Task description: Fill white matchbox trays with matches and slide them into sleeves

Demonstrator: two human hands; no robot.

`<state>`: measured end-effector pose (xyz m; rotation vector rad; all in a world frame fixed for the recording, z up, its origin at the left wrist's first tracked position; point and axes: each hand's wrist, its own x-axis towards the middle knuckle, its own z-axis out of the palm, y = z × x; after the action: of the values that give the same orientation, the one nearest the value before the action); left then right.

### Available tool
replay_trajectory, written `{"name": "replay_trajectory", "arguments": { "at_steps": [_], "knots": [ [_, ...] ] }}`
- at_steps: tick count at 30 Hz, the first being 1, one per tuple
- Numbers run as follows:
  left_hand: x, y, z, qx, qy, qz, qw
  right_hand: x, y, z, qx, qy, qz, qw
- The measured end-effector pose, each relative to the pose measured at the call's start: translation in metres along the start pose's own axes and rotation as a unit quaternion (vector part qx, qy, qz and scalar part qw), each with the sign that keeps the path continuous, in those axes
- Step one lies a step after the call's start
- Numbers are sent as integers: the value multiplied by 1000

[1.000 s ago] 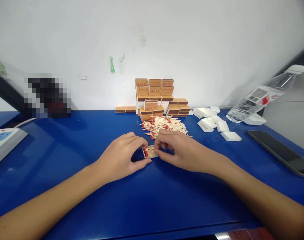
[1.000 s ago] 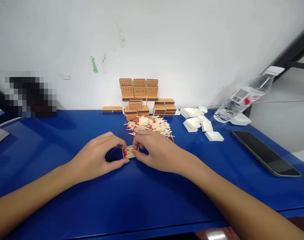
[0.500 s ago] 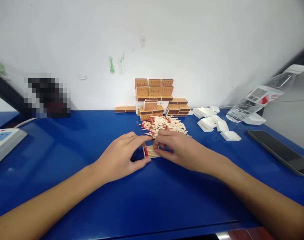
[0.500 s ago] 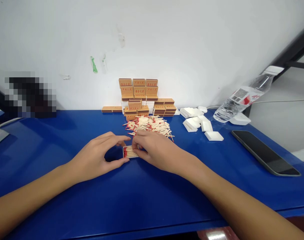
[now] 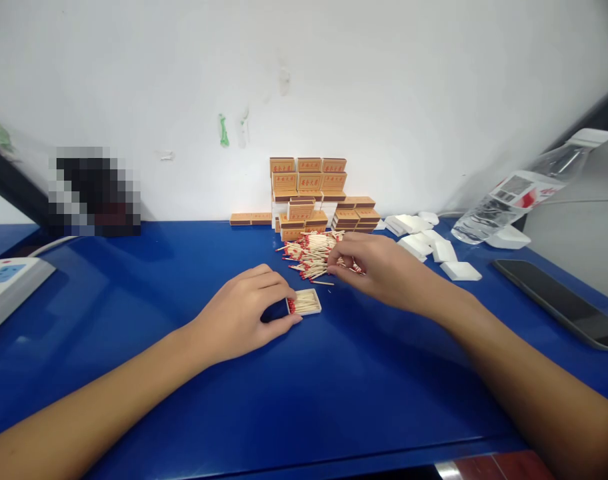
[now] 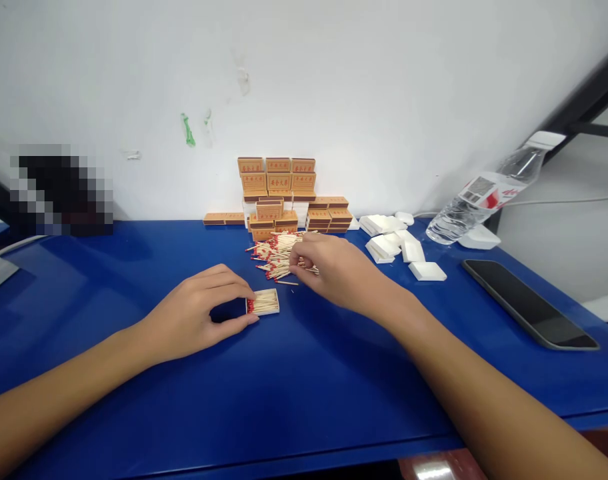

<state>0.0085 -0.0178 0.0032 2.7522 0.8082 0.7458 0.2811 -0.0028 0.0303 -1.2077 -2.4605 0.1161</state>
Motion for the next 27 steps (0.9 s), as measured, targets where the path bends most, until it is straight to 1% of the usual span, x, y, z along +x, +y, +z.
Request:
{"name": "replay_trajectory", "arguments": {
  "at_steps": [6, 9, 12, 15, 19, 21, 25, 27],
  "knots": [
    [-1, 1, -1, -3, 0, -1, 1000, -2, 4, 11, 25, -79, 1, 997],
    [0, 1, -1, 2, -2, -7, 1000, -2, 4, 14, 36, -102, 8, 994],
    [0, 0, -1, 9, 0, -19, 1000, -2, -2, 10, 52, -90, 10, 995],
    [-1, -1, 0, 10, -1, -19, 1000, -3, -15, 5, 74, -72, 4, 995],
    [-1, -1, 1, 15, 3, -22, 1000, -7, -32, 8, 92, -100, -22, 990],
    [-2, -1, 1, 17, 2, -24, 1000, -8, -34, 10, 92, -95, -30, 991],
    [-1, 0, 1, 0, 3, -15, 1000, -6, -30, 15, 77, -56, -29, 995],
    [0, 0, 1, -14, 3, -5, 1000, -5, -30, 15, 82, -64, -30, 994]
  ]
}}
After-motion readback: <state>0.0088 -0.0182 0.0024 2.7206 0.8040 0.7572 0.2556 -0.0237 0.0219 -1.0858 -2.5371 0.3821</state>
